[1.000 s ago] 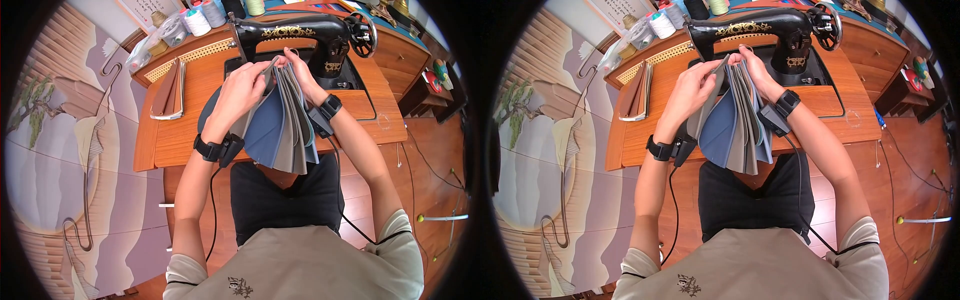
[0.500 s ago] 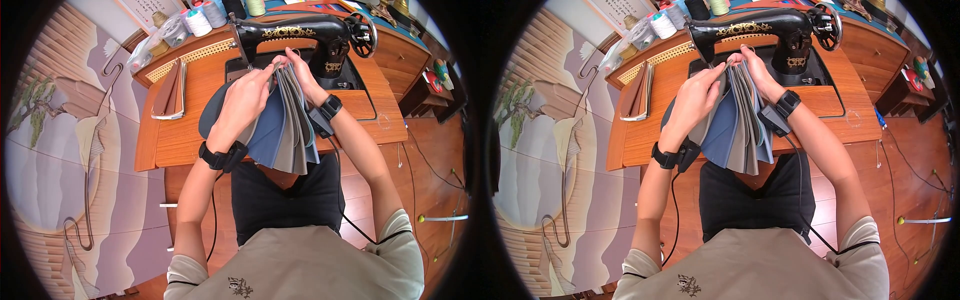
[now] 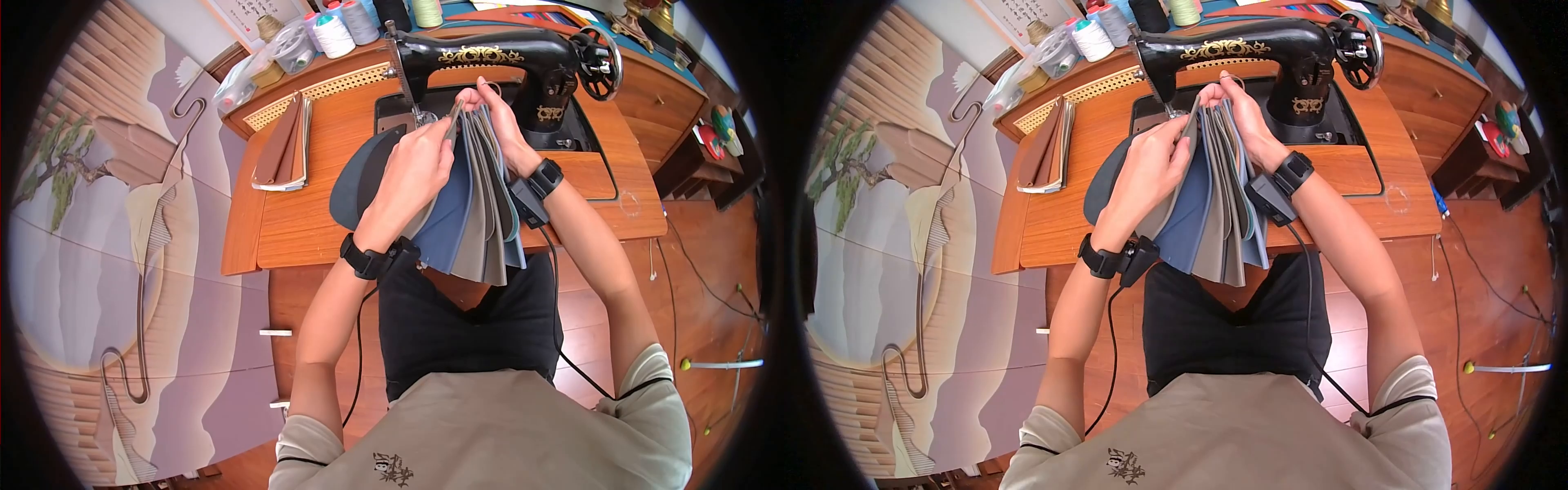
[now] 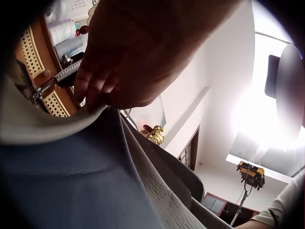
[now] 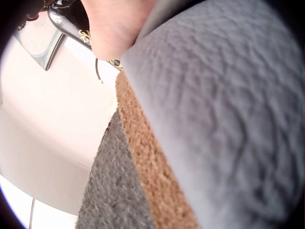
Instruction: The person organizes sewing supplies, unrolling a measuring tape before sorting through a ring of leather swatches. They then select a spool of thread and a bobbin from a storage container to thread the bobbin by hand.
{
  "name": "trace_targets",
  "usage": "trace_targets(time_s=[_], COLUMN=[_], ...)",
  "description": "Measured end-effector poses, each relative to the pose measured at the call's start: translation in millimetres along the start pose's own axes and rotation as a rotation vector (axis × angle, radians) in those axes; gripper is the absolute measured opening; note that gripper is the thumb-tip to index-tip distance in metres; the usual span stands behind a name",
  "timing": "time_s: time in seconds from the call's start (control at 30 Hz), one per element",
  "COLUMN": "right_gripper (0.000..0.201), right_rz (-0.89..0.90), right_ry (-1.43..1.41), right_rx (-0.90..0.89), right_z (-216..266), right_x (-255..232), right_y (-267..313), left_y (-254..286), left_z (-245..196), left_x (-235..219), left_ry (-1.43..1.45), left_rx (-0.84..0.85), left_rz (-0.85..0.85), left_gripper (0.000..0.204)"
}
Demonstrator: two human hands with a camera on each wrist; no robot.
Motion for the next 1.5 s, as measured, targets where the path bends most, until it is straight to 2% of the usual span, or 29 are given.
trace_targets(time_s=[0.1,0.17,0.27,0.53,0.7,0.9,1.1,1.17,1.27,1.3,1.37,1.5], right_gripper=[0.05,0.044,0.039,0.04,0.039,0.036,0.028,0.027,0.025,0.025,0.029,0.035], right_rz=[0.004,-0.093,-0.071,-0.075,-0.035,-0.087,-0.077,0.118,0.181,0.181,0.029,0.044], right_ry=[0.023,0.007,-0.028,0.004,0.01,0.037,-0.092,-0.282,-0.212,-0.212,-0.136,-0.116], right_rx=[-0.049,-0.079,-0.069,-0.054,-0.068,-0.095,-0.092,-0.114,-0.097,-0.097,-0.107,-0.086], right_z=[1.6,4.0,3.2,2.2,5.7,6.8,-2.0,-3.4,-1.1,0.0,2.1,3.7], right_x=[0.8,0.7,-0.1,1.5,4.7,1.8,-10.4,-6.7,-6.0,-5.2,-5.9,-4.3], right_y=[0.5,3.3,1.9,2.1,3.8,2.6,-5.7,-9.3,-6.7,-5.5,-3.5,-1.6], left_y=[0.1,-0.1,0.5,3.9,4.1,5.6,8.8,10.2,11.0,11.6,12.6,16.1], left_z=[1.4,0.4,-0.2,2.5,0.8,-8.5,-14.6,-14.3,-14.5,-14.3,-14.4,-13.1], left_x=[-0.5,-1.1,0.7,7.1,7.5,7.6,9.3,11.2,11.7,12.3,11.3,11.1], left_ry=[0.005,0.012,0.019,0.05,0.021,-0.099,-0.229,-0.251,-0.232,-0.183,-0.134,-0.103], left_rx=[-0.015,-0.027,-0.05,-0.138,-0.13,-0.114,-0.06,-0.047,-0.05,-0.058,-0.067,-0.082], left_rz=[-0.015,-0.022,-0.017,0.034,0.04,0.085,0.118,0.152,0.15,0.162,0.175,0.225], left_gripper=[0.031,0.031,0.032,0.029,0.026,0.023,0.02,0.02,0.02,0.019,0.018,0.028])
Point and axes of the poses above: each hand's wrist, its own y-axis away from the middle knuckle, its own x-axis out of the palm, z = x × y, the point moved 5 cm from there along -y, towards the middle knuckle, and after that the axes turned 3 degrees about -y, right-handed, at the moved point
